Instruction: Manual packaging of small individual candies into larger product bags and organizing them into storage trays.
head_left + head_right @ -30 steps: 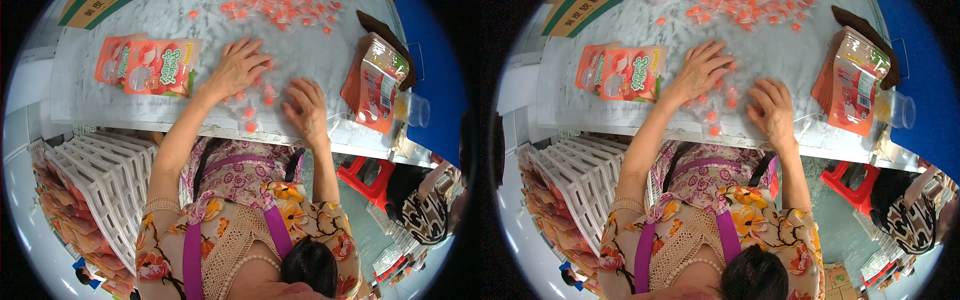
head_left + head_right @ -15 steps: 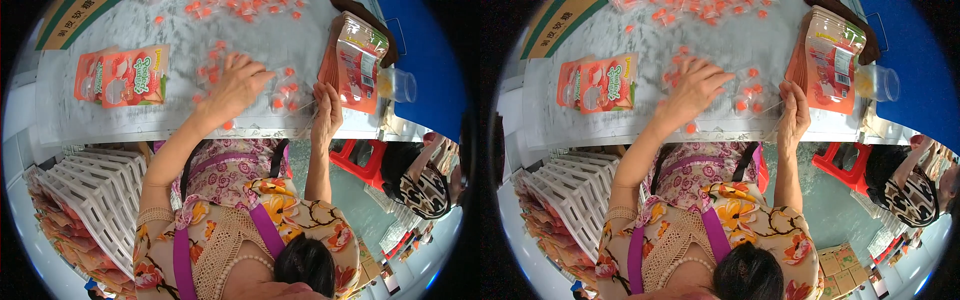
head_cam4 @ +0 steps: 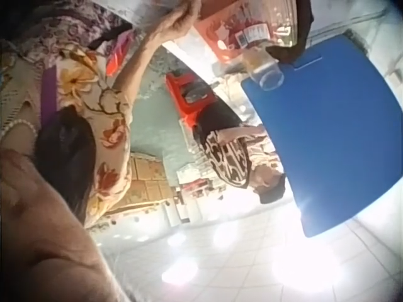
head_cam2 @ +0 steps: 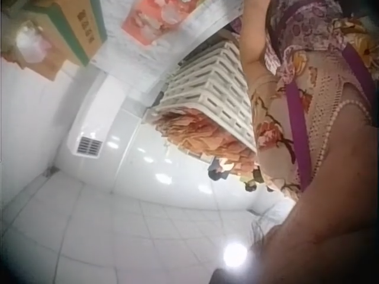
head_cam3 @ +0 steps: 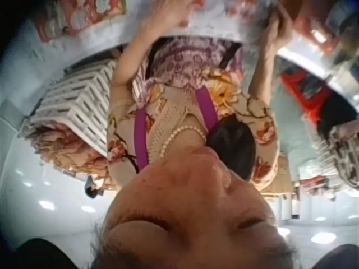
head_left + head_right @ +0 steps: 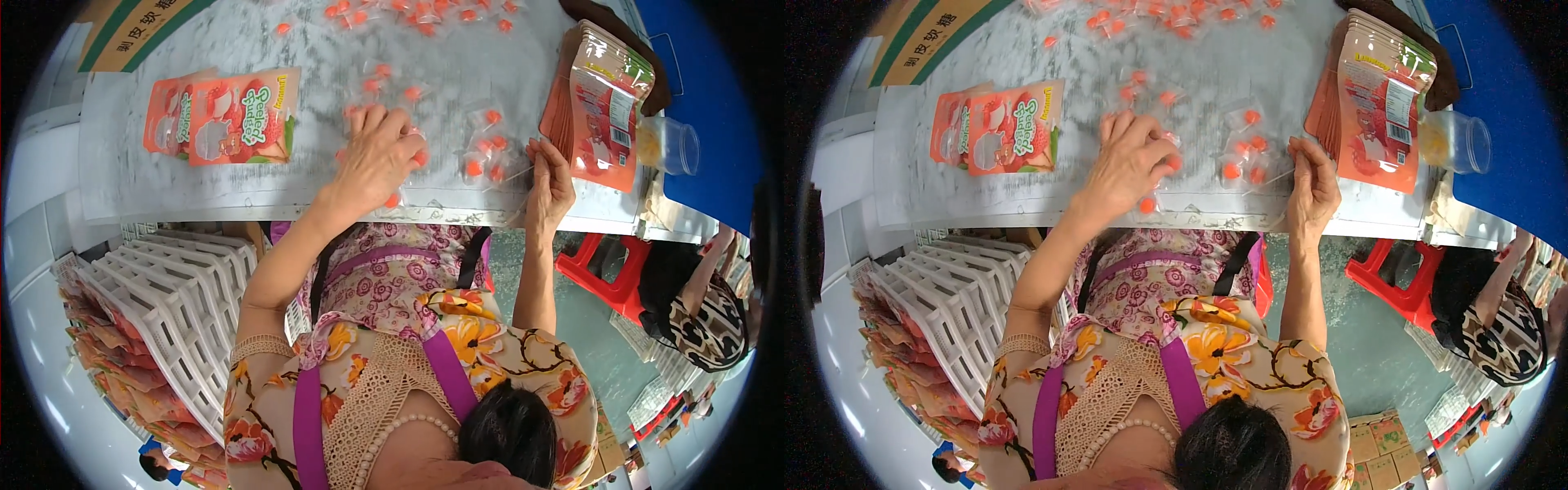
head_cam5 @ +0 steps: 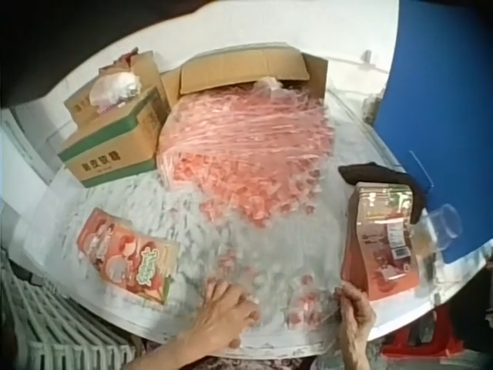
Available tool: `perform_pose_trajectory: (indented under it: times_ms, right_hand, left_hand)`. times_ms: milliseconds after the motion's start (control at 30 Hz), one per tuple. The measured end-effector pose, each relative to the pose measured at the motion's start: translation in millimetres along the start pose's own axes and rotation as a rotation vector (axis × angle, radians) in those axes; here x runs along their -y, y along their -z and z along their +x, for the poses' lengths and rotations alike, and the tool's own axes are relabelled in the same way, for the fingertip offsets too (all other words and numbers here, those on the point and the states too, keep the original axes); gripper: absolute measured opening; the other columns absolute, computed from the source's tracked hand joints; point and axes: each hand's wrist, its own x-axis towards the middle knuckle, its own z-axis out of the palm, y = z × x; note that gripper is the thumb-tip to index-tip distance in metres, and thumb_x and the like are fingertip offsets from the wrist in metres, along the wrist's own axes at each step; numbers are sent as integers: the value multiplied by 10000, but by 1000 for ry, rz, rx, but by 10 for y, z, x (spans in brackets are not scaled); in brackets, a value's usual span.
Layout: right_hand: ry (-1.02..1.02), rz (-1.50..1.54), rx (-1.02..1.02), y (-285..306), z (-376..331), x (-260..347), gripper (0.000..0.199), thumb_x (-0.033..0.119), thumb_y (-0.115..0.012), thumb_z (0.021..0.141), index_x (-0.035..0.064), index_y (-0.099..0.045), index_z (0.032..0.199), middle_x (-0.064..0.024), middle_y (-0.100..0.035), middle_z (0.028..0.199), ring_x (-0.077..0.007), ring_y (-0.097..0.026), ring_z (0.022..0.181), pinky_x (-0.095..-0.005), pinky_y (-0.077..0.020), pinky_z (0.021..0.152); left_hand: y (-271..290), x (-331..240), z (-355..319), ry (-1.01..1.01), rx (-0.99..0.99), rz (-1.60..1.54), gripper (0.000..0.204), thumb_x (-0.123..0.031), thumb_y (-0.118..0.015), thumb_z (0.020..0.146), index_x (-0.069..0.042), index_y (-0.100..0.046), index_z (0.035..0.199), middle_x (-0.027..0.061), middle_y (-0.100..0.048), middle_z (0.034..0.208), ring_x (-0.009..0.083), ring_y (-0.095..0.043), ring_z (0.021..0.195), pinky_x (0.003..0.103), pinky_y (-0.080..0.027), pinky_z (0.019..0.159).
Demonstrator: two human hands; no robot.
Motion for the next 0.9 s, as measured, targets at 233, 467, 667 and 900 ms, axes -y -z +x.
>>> perform_pose_trajectory:
  times_ms: [233, 467, 667, 900]
  right_hand:
    - [21, -22, -1, -5, 4, -40, 240, 40, -533, 972, -23, -611, 1190, -110, -666, 1100, -176, -633, 1024, -300, -500, 944]
    - [-18, 12, -4, -51, 10, -6, 229, 37, -532, 972, -25, -618, 1174, -113, -666, 1096, -177, -635, 1009, -299, -505, 938]
    - [-10, 121, -58, -53, -71, 63, 205, 29, -555, 952, -21, -636, 1135, -120, -676, 1078, -182, -644, 969, -296, -512, 903]
    - [397, -373, 487, -625, -334, 498, 325, -83, -561, 841, 7, -632, 1145, -135, -638, 1195, -238, -638, 1001, -321, -518, 814]
  left_hand:
    - [15, -20, 217, 29, 13, -187, 96, -189, -766, 706, -135, -737, 780, 32, -555, 912, 233, -472, 966, 406, -313, 879]
    - [17, -209, 813, -32, 10, -242, 156, -228, -735, 797, -139, -748, 925, 43, -612, 918, 216, -570, 924, 400, -399, 864]
    - [592, 384, 621, 175, -210, -533, 241, -175, -723, 804, -52, -706, 1010, 114, -675, 861, 217, -640, 702, 322, -507, 666]
    - [463, 416, -388, 496, 11, -519, 304, -111, -747, 773, -45, -680, 1061, 98, -620, 953, 197, -621, 765, 321, -503, 725]
